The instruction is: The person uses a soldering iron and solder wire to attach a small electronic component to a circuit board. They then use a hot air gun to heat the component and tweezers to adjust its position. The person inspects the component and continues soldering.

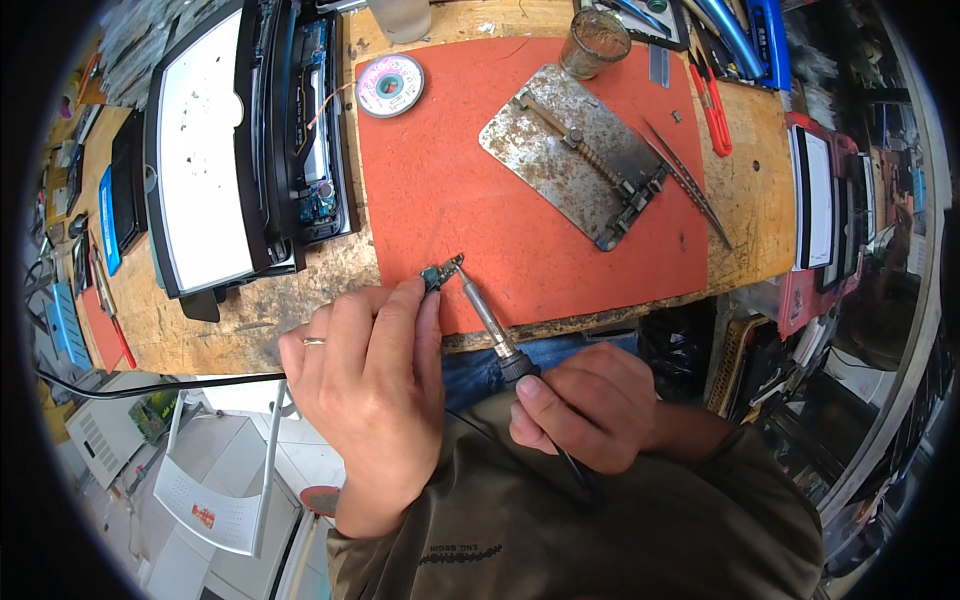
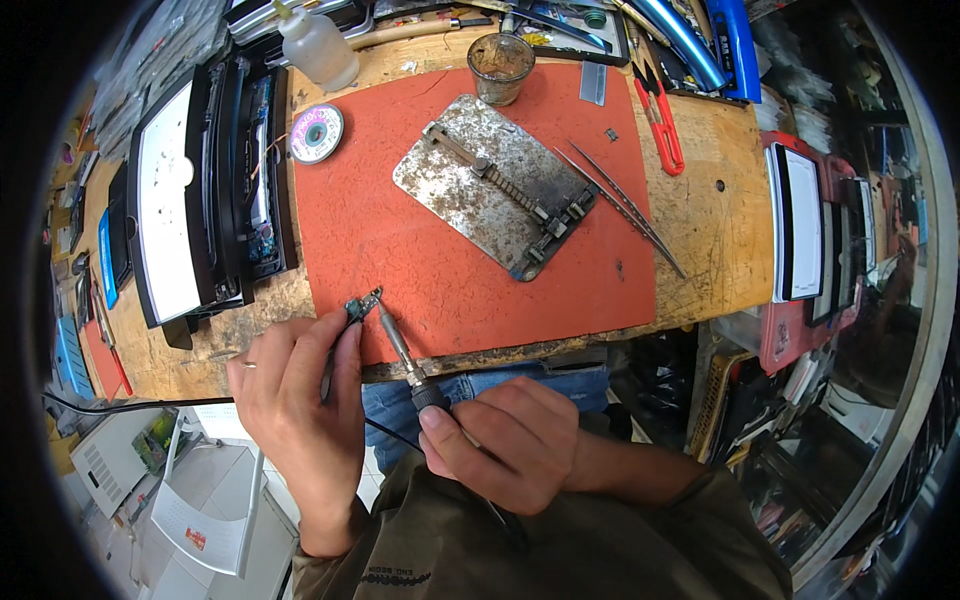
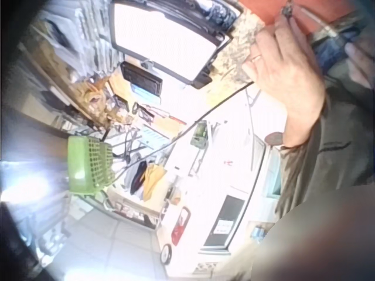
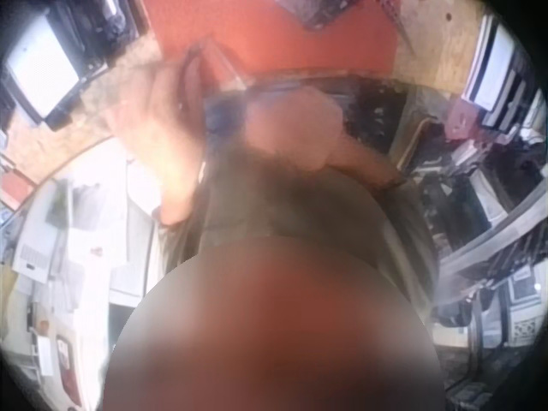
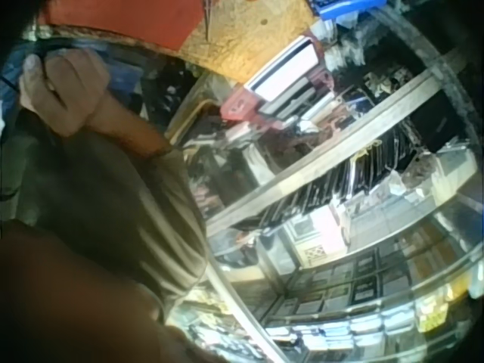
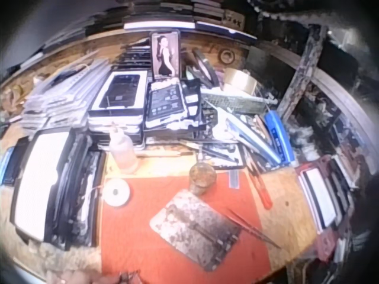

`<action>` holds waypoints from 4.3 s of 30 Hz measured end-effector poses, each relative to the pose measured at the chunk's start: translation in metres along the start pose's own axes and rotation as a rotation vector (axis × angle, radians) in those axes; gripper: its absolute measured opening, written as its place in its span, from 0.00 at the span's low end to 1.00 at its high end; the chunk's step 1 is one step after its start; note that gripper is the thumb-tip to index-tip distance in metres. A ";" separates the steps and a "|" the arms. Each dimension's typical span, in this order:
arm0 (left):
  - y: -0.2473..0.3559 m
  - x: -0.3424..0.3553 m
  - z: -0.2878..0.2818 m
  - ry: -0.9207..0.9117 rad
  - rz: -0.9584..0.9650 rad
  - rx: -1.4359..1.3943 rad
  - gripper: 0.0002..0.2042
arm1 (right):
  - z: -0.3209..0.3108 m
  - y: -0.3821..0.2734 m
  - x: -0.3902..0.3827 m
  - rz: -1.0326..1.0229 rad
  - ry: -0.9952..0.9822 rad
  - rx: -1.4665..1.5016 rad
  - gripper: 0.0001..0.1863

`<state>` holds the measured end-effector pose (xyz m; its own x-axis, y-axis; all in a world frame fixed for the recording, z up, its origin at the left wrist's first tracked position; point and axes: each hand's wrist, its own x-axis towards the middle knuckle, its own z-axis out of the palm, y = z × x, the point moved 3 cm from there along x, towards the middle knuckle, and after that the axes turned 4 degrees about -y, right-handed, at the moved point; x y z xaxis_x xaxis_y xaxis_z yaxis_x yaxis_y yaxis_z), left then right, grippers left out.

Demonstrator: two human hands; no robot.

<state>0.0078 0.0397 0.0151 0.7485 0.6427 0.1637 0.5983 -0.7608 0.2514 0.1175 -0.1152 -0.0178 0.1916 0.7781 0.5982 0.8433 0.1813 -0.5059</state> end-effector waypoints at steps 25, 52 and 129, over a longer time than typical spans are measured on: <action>0.003 -0.003 0.001 0.016 -0.007 -0.012 0.09 | -0.009 0.004 0.004 0.016 -0.001 0.040 0.21; 0.004 -0.003 0.001 0.006 -0.029 -0.035 0.09 | -0.004 0.007 0.007 0.003 -0.018 0.022 0.24; 0.001 -0.003 0.004 0.052 0.025 -0.028 0.10 | -0.007 0.004 0.015 0.012 -0.051 0.080 0.15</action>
<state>0.0074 0.0367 0.0113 0.7465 0.6281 0.2196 0.5711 -0.7742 0.2727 0.1273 -0.1065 -0.0066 0.1742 0.8099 0.5600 0.7980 0.2171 -0.5622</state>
